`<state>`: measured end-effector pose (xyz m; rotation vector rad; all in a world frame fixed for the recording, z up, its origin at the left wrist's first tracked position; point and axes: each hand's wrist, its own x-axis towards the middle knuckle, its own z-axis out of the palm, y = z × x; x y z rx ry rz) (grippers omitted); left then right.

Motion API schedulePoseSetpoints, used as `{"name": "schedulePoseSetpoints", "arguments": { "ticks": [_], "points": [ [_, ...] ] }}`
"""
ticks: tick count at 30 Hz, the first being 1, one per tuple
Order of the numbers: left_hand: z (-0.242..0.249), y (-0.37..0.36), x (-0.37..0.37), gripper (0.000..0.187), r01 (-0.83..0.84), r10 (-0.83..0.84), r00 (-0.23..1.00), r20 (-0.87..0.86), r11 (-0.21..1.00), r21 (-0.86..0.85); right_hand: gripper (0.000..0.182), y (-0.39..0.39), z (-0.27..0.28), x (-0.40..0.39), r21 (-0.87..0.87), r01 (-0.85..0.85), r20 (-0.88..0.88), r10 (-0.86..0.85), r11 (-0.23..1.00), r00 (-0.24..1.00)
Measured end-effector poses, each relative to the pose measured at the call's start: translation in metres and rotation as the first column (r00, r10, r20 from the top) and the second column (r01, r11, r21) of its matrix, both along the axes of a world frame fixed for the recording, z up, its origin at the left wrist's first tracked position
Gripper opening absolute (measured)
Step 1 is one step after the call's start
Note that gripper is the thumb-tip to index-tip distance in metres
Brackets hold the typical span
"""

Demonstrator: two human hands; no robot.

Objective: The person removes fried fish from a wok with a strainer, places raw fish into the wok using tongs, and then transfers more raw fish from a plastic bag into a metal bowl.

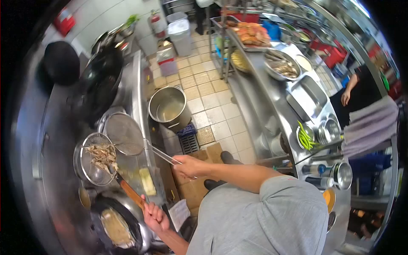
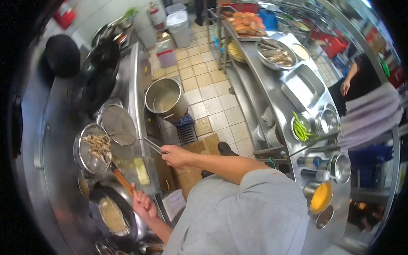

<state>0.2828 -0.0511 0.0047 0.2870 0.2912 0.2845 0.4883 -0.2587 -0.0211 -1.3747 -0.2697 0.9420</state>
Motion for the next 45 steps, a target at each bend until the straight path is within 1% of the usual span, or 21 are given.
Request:
{"name": "schedulePoseSetpoints", "arguments": {
  "ticks": [1, 2, 4, 7, 10, 12, 14, 16, 17, 19, 21, 22, 26, 29, 32, 35, 38, 39, 40, 43, 45],
  "points": [
    [0.007, -0.012, 0.003, 0.038, 0.03, -0.029, 0.999, -0.022, 0.999, 0.034, 0.015, -0.025, 0.009, -0.001, 0.024, 0.021, -0.055, -0.02, 0.999, 0.998],
    [0.014, -0.024, 0.008, 0.039, 0.053, -0.05, 0.998, -0.044, 0.996, 0.067, 0.018, -0.044, 0.001, 0.001, 0.018, 0.052, -0.064, -0.051, 0.998, 0.997],
    [0.03, -0.048, 0.026, 0.04, 0.161, -0.153, 0.985, -0.08, 0.981, 0.104, 0.021, -0.095, 0.012, 0.007, 0.021, 0.174, -0.148, -0.169, 0.985, 0.974],
    [0.046, -0.082, 0.058, 0.044, 0.313, -0.294, 0.943, -0.157, 0.943, 0.114, 0.03, -0.161, 0.023, 0.007, 0.053, 0.398, -0.17, -0.385, 0.916, 0.907],
    [0.055, -0.119, 0.108, 0.045, 0.487, -0.457, 0.867, -0.199, 0.862, 0.143, 0.038, -0.225, 0.039, 0.011, 0.023, 0.559, -0.161, -0.548, 0.829, 0.821],
    [0.055, -0.144, 0.148, 0.046, 0.617, -0.588, 0.786, -0.192, 0.765, 0.186, 0.041, -0.266, 0.05, 0.017, 0.0, 0.655, -0.175, -0.645, 0.755, 0.744],
    [0.062, -0.175, 0.19, 0.048, 0.724, -0.696, 0.69, -0.199, 0.657, 0.21, 0.042, -0.308, 0.051, 0.024, 0.003, 0.744, -0.178, -0.732, 0.668, 0.657],
    [0.073, -0.211, 0.23, 0.049, 0.784, -0.75, 0.621, -0.226, 0.592, 0.187, 0.041, -0.345, 0.045, 0.03, 0.041, 0.824, -0.176, -0.808, 0.565, 0.563],
    [0.078, -0.228, 0.25, 0.049, 0.813, -0.776, 0.582, -0.241, 0.554, 0.179, 0.04, -0.364, 0.045, 0.036, 0.023, 0.85, -0.144, -0.84, 0.526, 0.523],
    [0.087, -0.257, 0.288, 0.05, 0.876, -0.827, 0.48, -0.291, 0.435, 0.209, 0.039, -0.394, 0.051, 0.04, -0.018, 0.899, -0.095, -0.895, 0.439, 0.435],
    [0.093, -0.285, 0.324, 0.05, 0.911, -0.846, 0.401, -0.352, 0.329, 0.247, 0.037, -0.42, 0.048, 0.043, 0.014, 0.933, -0.09, -0.929, 0.36, 0.36],
    [0.099, -0.3, 0.339, 0.05, 0.916, -0.837, 0.374, -0.4, 0.266, 0.3, 0.038, -0.429, 0.041, 0.044, 0.02, 0.948, -0.094, -0.943, 0.318, 0.318],
    [0.11, -0.34, 0.392, 0.046, 0.941, -0.837, 0.267, -0.477, 0.119, 0.317, 0.04, -0.449, 0.037, 0.048, 0.029, 0.985, -0.1, -0.98, 0.172, 0.174],
    [0.108, -0.36, 0.432, 0.046, 0.938, -0.834, 0.205, -0.513, 0.017, 0.347, 0.043, -0.451, 0.042, 0.056, 0.005, 0.996, -0.105, -0.991, 0.089, 0.089],
    [0.101, -0.364, 0.476, 0.047, 0.925, -0.833, 0.111, -0.542, -0.112, 0.363, 0.044, -0.44, 0.044, 0.07, -0.053, 0.998, -0.049, -0.998, 0.031, 0.029],
    [0.086, -0.363, 0.524, 0.048, 0.882, -0.819, 0.057, -0.571, -0.227, 0.414, 0.045, -0.421, 0.042, 0.088, -0.033, 0.995, -0.082, -0.992, -0.09, -0.093],
    [0.076, -0.356, 0.575, 0.043, 0.812, -0.803, 0.007, -0.596, -0.343, 0.472, 0.047, -0.396, 0.047, 0.109, -0.026, 0.983, -0.105, -0.977, -0.183, -0.184],
    [0.074, -0.354, 0.591, 0.041, 0.789, -0.802, -0.003, -0.597, -0.368, 0.491, 0.047, -0.386, 0.05, 0.117, -0.053, 0.977, -0.077, -0.975, -0.206, -0.21],
    [0.076, -0.352, 0.607, 0.038, 0.768, -0.797, -0.045, -0.602, -0.413, 0.489, 0.047, -0.375, 0.053, 0.126, -0.079, 0.97, -0.048, -0.971, -0.228, -0.232],
    [0.08, -0.351, 0.651, 0.038, 0.666, -0.754, -0.071, -0.653, -0.523, 0.532, 0.048, -0.349, 0.063, 0.152, -0.123, 0.946, 0.016, -0.954, -0.299, -0.3],
    [0.072, -0.349, 0.681, 0.036, 0.614, -0.747, -0.087, -0.659, -0.561, 0.556, 0.048, -0.334, 0.069, 0.164, -0.138, 0.93, 0.029, -0.94, -0.341, -0.34]
  ]
}}
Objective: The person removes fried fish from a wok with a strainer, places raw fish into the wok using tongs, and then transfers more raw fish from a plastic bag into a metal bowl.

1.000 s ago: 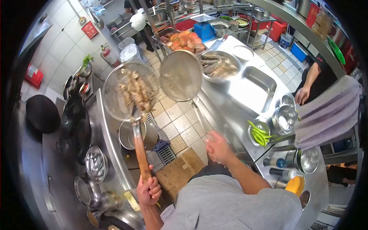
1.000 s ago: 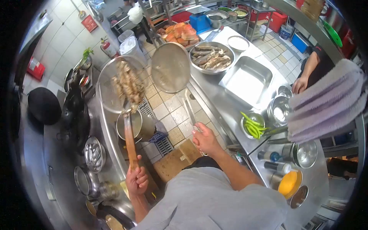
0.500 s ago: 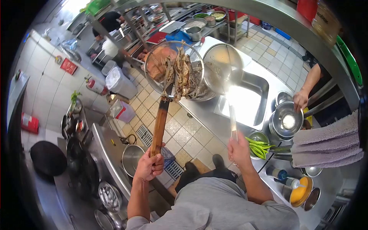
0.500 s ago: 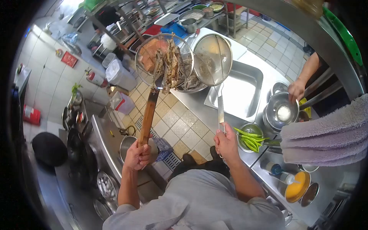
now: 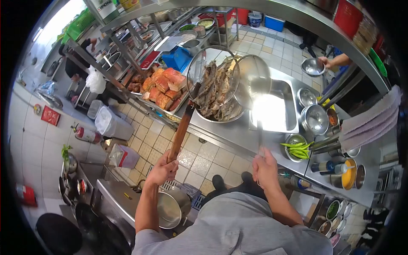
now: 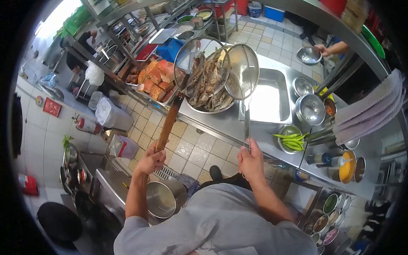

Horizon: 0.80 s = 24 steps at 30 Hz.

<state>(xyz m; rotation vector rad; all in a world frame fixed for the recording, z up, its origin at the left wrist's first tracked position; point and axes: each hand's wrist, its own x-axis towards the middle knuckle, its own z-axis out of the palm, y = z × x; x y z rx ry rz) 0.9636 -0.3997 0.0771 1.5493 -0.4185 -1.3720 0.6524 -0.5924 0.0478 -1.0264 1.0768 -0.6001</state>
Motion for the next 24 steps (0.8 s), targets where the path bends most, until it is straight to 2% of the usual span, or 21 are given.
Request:
{"name": "schedulePoseSetpoints", "arguments": {
  "ticks": [2, 3, 6, 8, 11, 18, 24],
  "points": [
    [-0.007, 0.0, 0.029, 0.033, 0.057, -0.057, 0.998, 0.024, 0.998, -0.013, 0.048, 0.013, 0.008, 0.009, 0.014, 0.035, -0.014, -0.035, 0.999, 0.999],
    [0.004, -0.003, 0.035, 0.023, 0.087, -0.087, 0.996, 0.037, 0.996, -0.009, 0.048, 0.02, 0.01, 0.014, 0.018, 0.058, -0.007, -0.058, 0.998, 0.998],
    [-0.012, -0.006, 0.059, 0.018, 0.111, -0.111, 0.994, 0.01, 0.994, -0.017, 0.048, 0.035, 0.015, 0.022, 0.034, 0.098, 0.012, -0.099, 0.995, 0.995],
    [-0.017, -0.006, 0.067, 0.018, 0.114, -0.114, 0.993, 0.016, 0.993, -0.007, 0.049, 0.043, 0.017, 0.028, 0.05, 0.114, 0.047, -0.116, 0.992, 0.992],
    [-0.022, -0.006, 0.077, 0.02, 0.11, -0.11, 0.994, 0.004, 0.994, -0.021, 0.053, 0.053, 0.028, 0.041, 0.064, 0.181, 0.009, -0.182, 0.981, 0.983],
    [-0.024, -0.006, 0.1, 0.028, 0.157, -0.154, 0.987, 0.037, 0.984, -0.083, 0.052, 0.06, 0.024, 0.058, -0.001, 0.206, -0.038, -0.206, 0.979, 0.978],
    [-0.025, -0.005, 0.098, 0.037, 0.143, -0.13, 0.978, 0.163, 0.987, -0.067, 0.048, 0.061, 0.009, 0.06, -0.023, 0.193, -0.053, -0.194, 0.981, 0.98]
  ]
}}
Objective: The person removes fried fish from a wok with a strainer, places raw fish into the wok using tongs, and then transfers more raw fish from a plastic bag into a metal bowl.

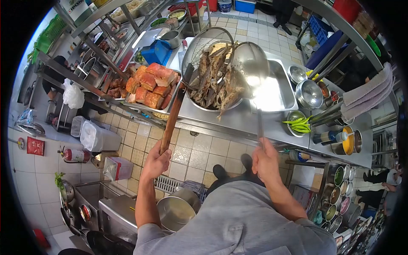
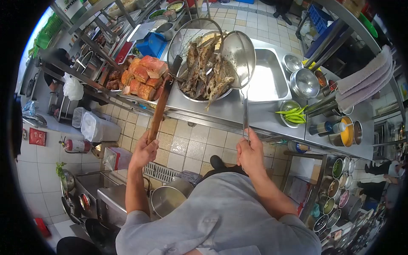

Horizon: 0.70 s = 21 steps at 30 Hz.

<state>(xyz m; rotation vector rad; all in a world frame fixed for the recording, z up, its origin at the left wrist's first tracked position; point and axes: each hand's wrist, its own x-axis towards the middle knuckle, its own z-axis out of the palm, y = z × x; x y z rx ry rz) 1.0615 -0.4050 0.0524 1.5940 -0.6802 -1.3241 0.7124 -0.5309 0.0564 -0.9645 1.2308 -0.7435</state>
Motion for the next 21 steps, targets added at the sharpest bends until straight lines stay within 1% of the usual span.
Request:
{"name": "schedulePoseSetpoints", "arguments": {
  "ticks": [3, 6, 7, 10, 13, 16, 17, 20, 21],
  "points": [
    [0.016, 0.011, 0.005, 0.037, 0.008, -0.008, 0.998, 0.057, 1.0, -0.009, 0.049, -0.002, -0.001, 0.004, -0.012, -0.012, -0.02, 0.012, 1.0, 1.0],
    [0.031, 0.007, 0.007, 0.036, -0.005, 0.003, 0.999, 0.034, 0.998, 0.063, 0.048, -0.001, -0.002, 0.007, -0.005, -0.013, -0.044, 0.013, 1.0, 0.999],
    [0.036, 0.007, 0.013, 0.034, 0.005, 0.001, 0.999, -0.052, 0.995, 0.102, 0.048, -0.002, -0.001, 0.008, -0.009, -0.009, -0.056, 0.008, 1.0, 0.998],
    [0.026, 0.006, 0.028, 0.032, 0.039, -0.024, 0.991, -0.133, 0.993, 0.116, 0.047, -0.005, -0.005, 0.006, -0.019, -0.014, -0.067, 0.013, 1.0, 0.998],
    [0.03, 0.007, 0.023, 0.031, 0.044, -0.041, 0.998, -0.048, 0.997, 0.06, 0.047, -0.007, -0.002, 0.005, -0.017, -0.016, -0.061, 0.015, 1.0, 0.998],
    [0.035, 0.003, 0.016, 0.031, 0.026, -0.033, 0.994, 0.1, 0.997, 0.068, 0.047, -0.006, -0.004, 0.003, -0.017, -0.037, -0.058, 0.035, 0.999, 0.998],
    [0.036, 0.002, 0.016, 0.032, 0.028, -0.035, 0.994, 0.107, 0.997, 0.073, 0.047, -0.008, -0.004, 0.002, -0.026, -0.045, -0.056, 0.044, 0.999, 0.997],
    [0.043, 0.005, 0.025, 0.037, 0.019, -0.029, 0.991, 0.134, 0.997, 0.073, 0.053, -0.008, -0.002, 0.003, -0.013, 0.01, -0.046, -0.01, 1.0, 0.999],
    [0.046, 0.007, 0.026, 0.039, 0.015, -0.025, 0.99, 0.138, 0.997, 0.071, 0.051, -0.008, -0.004, 0.001, -0.012, 0.009, -0.046, -0.01, 1.0, 0.999]
  ]
}}
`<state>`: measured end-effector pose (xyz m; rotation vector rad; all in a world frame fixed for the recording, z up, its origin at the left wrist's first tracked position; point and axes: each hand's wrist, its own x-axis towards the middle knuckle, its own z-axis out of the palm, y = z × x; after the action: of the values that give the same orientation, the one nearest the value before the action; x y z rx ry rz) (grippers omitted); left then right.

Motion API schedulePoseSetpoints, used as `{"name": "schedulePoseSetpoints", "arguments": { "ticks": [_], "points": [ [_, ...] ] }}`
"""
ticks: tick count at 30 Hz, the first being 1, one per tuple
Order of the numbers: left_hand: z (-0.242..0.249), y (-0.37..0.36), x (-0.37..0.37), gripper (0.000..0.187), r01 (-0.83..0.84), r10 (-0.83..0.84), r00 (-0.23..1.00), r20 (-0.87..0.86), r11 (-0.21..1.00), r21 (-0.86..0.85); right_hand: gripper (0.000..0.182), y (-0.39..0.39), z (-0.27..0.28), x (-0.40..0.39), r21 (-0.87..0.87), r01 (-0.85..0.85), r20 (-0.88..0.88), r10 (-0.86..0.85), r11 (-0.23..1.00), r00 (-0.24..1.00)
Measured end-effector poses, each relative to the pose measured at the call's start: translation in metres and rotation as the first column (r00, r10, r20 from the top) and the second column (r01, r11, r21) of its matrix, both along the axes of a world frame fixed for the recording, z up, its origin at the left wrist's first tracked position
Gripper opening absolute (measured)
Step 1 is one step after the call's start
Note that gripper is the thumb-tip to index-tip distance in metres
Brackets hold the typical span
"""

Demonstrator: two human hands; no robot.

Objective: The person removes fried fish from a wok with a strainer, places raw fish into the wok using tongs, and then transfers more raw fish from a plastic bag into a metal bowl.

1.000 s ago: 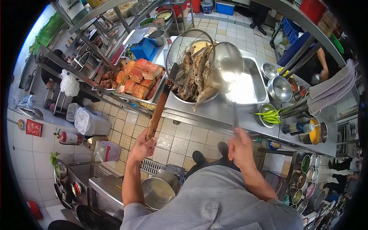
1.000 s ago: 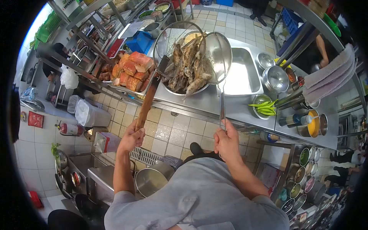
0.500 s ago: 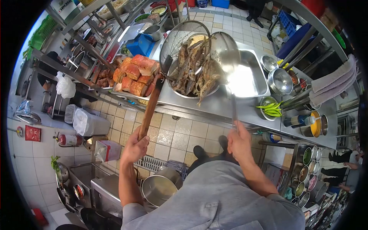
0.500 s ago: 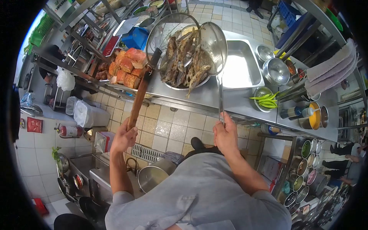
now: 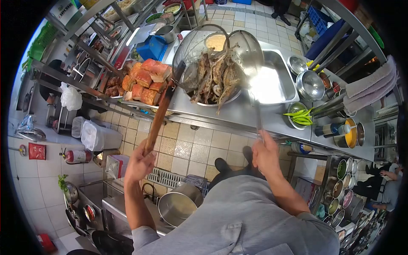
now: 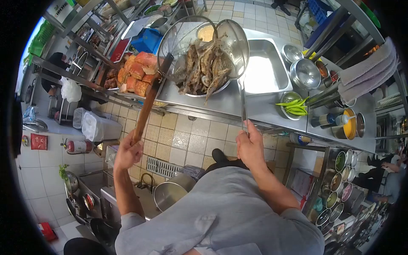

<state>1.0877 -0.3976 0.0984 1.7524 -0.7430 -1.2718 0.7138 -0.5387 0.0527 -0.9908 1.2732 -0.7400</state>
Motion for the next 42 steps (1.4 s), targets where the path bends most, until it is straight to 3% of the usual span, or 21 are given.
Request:
{"name": "schedulePoseSetpoints", "arguments": {
  "ticks": [14, 23, 26, 29, 32, 35, 38, 42],
  "points": [
    [-0.004, 0.0, -0.007, 0.044, -0.068, 0.083, 0.982, 0.17, 0.993, -0.093, 0.046, -0.004, 0.006, -0.011, 0.001, -0.019, -0.066, 0.019, 1.0, 0.998],
    [-0.007, -0.001, -0.013, 0.047, -0.108, 0.118, 0.985, 0.129, 0.991, -0.079, 0.044, -0.014, -0.014, -0.026, -0.274, -0.184, -0.368, 0.074, 0.944, 0.927],
    [-0.018, 0.002, -0.012, 0.046, -0.064, 0.081, 0.978, 0.19, 0.994, -0.094, 0.046, -0.014, -0.012, -0.021, -0.264, -0.161, -0.375, 0.052, 0.951, 0.926],
    [-0.014, 0.002, -0.015, 0.047, -0.07, 0.078, 0.97, 0.232, 0.997, -0.039, 0.045, -0.019, -0.021, -0.018, -0.389, -0.168, -0.354, 0.021, 0.906, 0.935],
    [-0.009, 0.001, -0.018, 0.049, -0.081, 0.088, 0.958, 0.271, 0.996, -0.037, 0.045, -0.027, -0.027, -0.023, -0.393, -0.21, -0.42, 0.028, 0.895, 0.907],
    [-0.014, 0.001, -0.015, 0.049, -0.07, 0.085, 0.951, 0.297, 0.996, -0.06, 0.045, -0.031, -0.031, -0.023, -0.349, -0.146, -0.336, 0.021, 0.926, 0.942],
    [-0.031, 0.003, -0.008, 0.05, -0.002, 0.062, 0.875, 0.479, 0.992, -0.126, 0.045, -0.032, -0.032, -0.022, -0.354, -0.192, -0.414, 0.031, 0.915, 0.91],
    [-0.018, 0.0, -0.016, 0.05, -0.087, 0.116, 0.933, 0.34, 0.991, -0.101, 0.044, -0.033, -0.036, -0.021, -0.405, -0.182, -0.379, 0.017, 0.896, 0.925]
  ]
}}
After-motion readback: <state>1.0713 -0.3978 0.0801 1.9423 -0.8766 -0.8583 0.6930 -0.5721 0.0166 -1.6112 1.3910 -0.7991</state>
